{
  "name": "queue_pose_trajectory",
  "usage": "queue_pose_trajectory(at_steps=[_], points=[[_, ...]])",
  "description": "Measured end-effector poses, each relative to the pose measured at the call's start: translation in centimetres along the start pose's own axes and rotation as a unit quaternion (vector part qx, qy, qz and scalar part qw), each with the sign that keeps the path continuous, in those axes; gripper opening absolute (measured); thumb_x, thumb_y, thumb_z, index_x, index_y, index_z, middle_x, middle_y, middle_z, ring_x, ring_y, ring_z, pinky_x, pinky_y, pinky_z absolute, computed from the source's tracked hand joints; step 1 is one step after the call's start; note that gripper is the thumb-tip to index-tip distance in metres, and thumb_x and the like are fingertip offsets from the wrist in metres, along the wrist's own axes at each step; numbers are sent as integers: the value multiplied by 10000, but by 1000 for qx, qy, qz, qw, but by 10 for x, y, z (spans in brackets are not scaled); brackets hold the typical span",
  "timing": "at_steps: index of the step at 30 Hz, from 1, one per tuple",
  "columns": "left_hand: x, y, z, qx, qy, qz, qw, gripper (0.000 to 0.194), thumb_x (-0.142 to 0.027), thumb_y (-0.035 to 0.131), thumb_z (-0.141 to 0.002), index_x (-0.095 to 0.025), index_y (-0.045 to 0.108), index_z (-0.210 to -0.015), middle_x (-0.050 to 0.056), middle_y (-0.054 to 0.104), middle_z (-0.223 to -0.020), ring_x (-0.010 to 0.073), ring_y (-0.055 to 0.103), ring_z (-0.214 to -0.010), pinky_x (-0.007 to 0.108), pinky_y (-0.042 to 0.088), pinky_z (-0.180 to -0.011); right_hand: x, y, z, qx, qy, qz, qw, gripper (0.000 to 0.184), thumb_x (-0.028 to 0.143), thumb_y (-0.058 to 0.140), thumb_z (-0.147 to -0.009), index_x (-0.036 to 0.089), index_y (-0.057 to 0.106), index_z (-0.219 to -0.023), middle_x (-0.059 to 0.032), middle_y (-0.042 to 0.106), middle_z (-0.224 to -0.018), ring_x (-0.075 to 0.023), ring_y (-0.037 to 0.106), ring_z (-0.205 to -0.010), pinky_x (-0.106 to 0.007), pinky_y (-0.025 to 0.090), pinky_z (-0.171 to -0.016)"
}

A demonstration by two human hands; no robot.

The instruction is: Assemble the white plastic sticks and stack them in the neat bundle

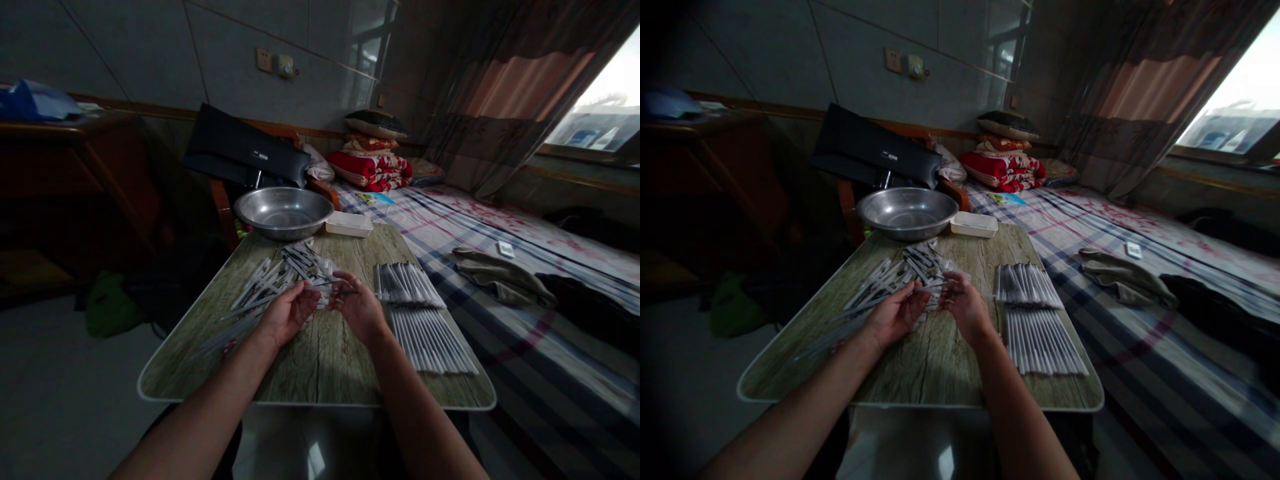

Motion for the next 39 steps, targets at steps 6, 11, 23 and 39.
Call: queue_pose_trajectory(at_steps=[6, 11, 23, 39], points=[[12, 9, 4, 53, -23, -18, 998, 193, -89, 470, -927, -98, 650, -858, 101, 733, -710, 176, 723, -614, 241, 591, -586, -5, 6, 6, 13, -31, 142, 989, 450, 584, 522, -867, 235, 598, -1140, -29, 579, -900, -160, 582, -785, -296, 505, -691], [-10, 9, 8, 47, -30, 107, 993, 332, -176, 382, -983, -107, 651, -802, 82, 712, -672, 141, 708, -609, 188, 568, -532, 1, 10, 5, 42, -65, 132, 988, 541, 456, 732, -735, 273, 544, -1208, -22, 566, -984, -156, 577, -833, -279, 508, -686], [-36, -1, 8, 52, 13, 200, 978, 351, -215, 366, -994, -90, 649, -829, 88, 695, -686, 106, 680, -569, 155, 552, -510, -6, -14, -6, -34, -164, 550, 818, 212, 130, 512, -794, 185, 674, -919, -76, 655, -986, -219, 550, -951, -381, 418, -877], [-70, -14, 17, 49, 76, 219, 972, 333, -220, 374, -988, -92, 657, -868, 70, 679, -679, 94, 655, -551, 165, 546, -495, -38, 10, 1, 71, -99, 725, 678, 408, 126, 507, -835, 226, 640, -1208, -81, 608, -1255, -290, 428, -1173, -462, 330, -996]])
Point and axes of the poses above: each hand's wrist, its own z-axis away from the middle knuckle, its own y-axis out of the palm, x = y × z, the point moved 8 cm from there along -z, towards the middle knuckle
